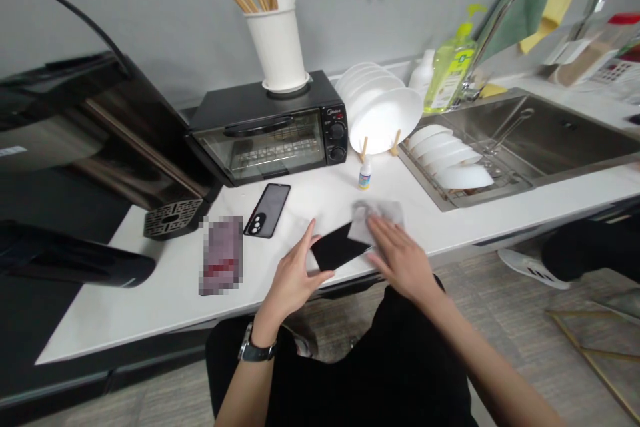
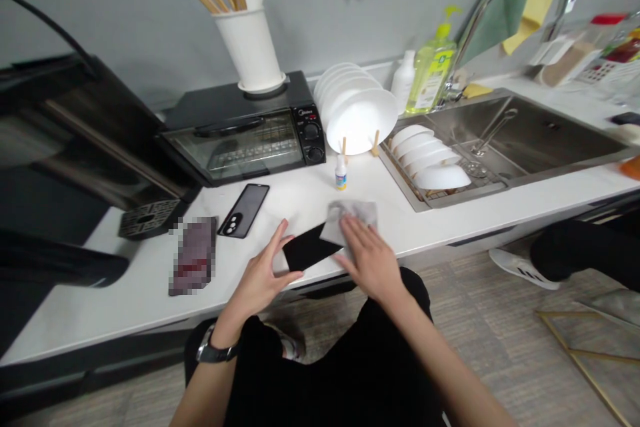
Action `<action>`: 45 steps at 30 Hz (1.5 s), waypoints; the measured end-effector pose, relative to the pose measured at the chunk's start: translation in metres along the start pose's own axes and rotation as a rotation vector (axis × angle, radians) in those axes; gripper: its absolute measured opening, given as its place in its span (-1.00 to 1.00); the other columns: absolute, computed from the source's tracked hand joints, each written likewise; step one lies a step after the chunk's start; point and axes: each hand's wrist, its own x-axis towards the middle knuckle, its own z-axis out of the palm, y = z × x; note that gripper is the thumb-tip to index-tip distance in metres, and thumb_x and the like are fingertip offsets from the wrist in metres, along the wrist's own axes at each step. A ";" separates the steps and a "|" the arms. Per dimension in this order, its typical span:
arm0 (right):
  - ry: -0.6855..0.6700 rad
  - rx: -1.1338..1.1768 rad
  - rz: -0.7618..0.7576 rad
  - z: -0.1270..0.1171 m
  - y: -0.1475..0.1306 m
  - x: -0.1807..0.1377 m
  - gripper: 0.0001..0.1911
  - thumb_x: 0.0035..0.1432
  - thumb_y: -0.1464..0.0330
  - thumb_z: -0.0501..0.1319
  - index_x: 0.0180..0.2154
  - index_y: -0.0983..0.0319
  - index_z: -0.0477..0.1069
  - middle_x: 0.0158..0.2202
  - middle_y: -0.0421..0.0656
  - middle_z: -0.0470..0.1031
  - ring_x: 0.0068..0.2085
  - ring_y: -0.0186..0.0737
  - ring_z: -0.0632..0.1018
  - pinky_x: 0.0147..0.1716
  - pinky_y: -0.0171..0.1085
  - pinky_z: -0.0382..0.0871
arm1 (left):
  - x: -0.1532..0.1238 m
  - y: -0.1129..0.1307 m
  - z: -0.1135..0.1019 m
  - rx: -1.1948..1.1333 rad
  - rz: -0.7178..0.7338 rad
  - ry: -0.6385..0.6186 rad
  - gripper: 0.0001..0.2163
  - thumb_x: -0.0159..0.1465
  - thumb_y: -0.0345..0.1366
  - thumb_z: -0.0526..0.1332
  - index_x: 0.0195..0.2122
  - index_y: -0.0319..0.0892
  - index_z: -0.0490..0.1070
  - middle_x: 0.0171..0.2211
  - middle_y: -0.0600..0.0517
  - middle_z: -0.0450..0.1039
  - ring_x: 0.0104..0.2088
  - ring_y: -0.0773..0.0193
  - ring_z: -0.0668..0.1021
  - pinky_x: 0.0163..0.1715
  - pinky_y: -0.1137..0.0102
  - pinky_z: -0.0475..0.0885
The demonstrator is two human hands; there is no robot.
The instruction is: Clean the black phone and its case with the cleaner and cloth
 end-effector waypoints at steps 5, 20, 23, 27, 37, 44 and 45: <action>0.161 -0.072 0.125 -0.011 0.016 0.009 -0.30 0.47 0.06 0.08 0.45 0.29 0.12 0.51 0.15 0.04 0.51 0.27 0.06 0.39 0.39 0.03 | -0.005 0.003 -0.001 0.016 0.092 0.004 -0.05 0.26 -0.24 0.44 0.54 0.15 -0.13 0.56 -0.06 -0.09 0.51 0.02 0.14 0.47 0.08 0.13; 0.130 0.303 -0.097 0.017 -0.061 -0.023 -0.86 0.45 0.29 0.16 -0.08 0.12 0.49 -0.04 -0.09 0.63 0.09 -0.06 0.60 0.31 0.18 0.34 | 0.013 -0.041 -0.033 0.437 0.042 0.321 -0.82 0.43 -0.20 0.22 -0.03 -0.11 0.50 0.35 -0.18 0.37 0.38 -0.08 0.39 0.42 -0.13 0.18; 0.239 0.204 0.126 0.010 -0.048 -0.024 -0.69 0.34 0.10 0.28 -0.03 0.16 0.45 0.00 0.05 0.54 0.07 0.10 0.57 0.13 0.14 0.50 | 0.007 -0.035 -0.032 0.326 0.040 0.335 -0.88 0.38 -0.18 0.29 -0.19 -0.10 0.52 0.49 -0.15 0.11 0.45 -0.05 0.28 0.45 -0.06 0.16; 0.216 0.081 0.257 0.004 -0.042 -0.016 -0.35 0.30 0.05 0.27 0.26 0.26 0.27 0.32 0.22 0.32 0.30 0.30 0.41 0.22 0.26 0.41 | 0.004 -0.035 -0.038 0.245 0.087 0.277 -0.88 0.38 -0.20 0.29 -0.23 -0.08 0.57 0.54 -0.05 -0.01 0.47 -0.01 0.25 0.44 0.00 0.20; 0.059 0.133 0.166 0.003 -0.044 -0.016 -0.26 0.34 0.26 0.23 0.45 0.18 0.07 0.50 0.07 0.11 0.45 0.21 0.24 0.33 0.25 0.31 | 0.003 -0.040 -0.038 0.017 0.119 0.654 -0.80 0.43 -0.16 0.25 -0.04 -0.12 0.55 0.04 -0.07 0.64 0.09 0.10 0.64 0.21 0.13 0.51; 0.088 0.337 0.189 -0.024 -0.027 -0.015 -0.22 0.18 0.36 0.28 0.40 0.09 0.17 0.40 -0.02 0.30 0.37 0.08 0.39 0.37 0.15 0.30 | 0.006 -0.049 -0.031 0.350 -0.048 0.545 -0.59 0.35 -0.20 0.34 0.21 -0.11 0.43 0.04 -0.14 0.57 0.11 -0.10 0.57 0.18 0.01 0.47; 0.103 0.357 0.187 -0.028 -0.029 -0.016 -0.24 0.18 0.35 0.28 0.39 0.09 0.19 0.40 -0.03 0.31 0.37 0.09 0.39 0.38 0.16 0.28 | 0.009 -0.049 -0.031 0.320 -0.036 0.530 -0.57 0.37 -0.21 0.33 0.24 -0.11 0.40 0.00 -0.12 0.59 0.07 -0.06 0.59 0.16 0.04 0.49</action>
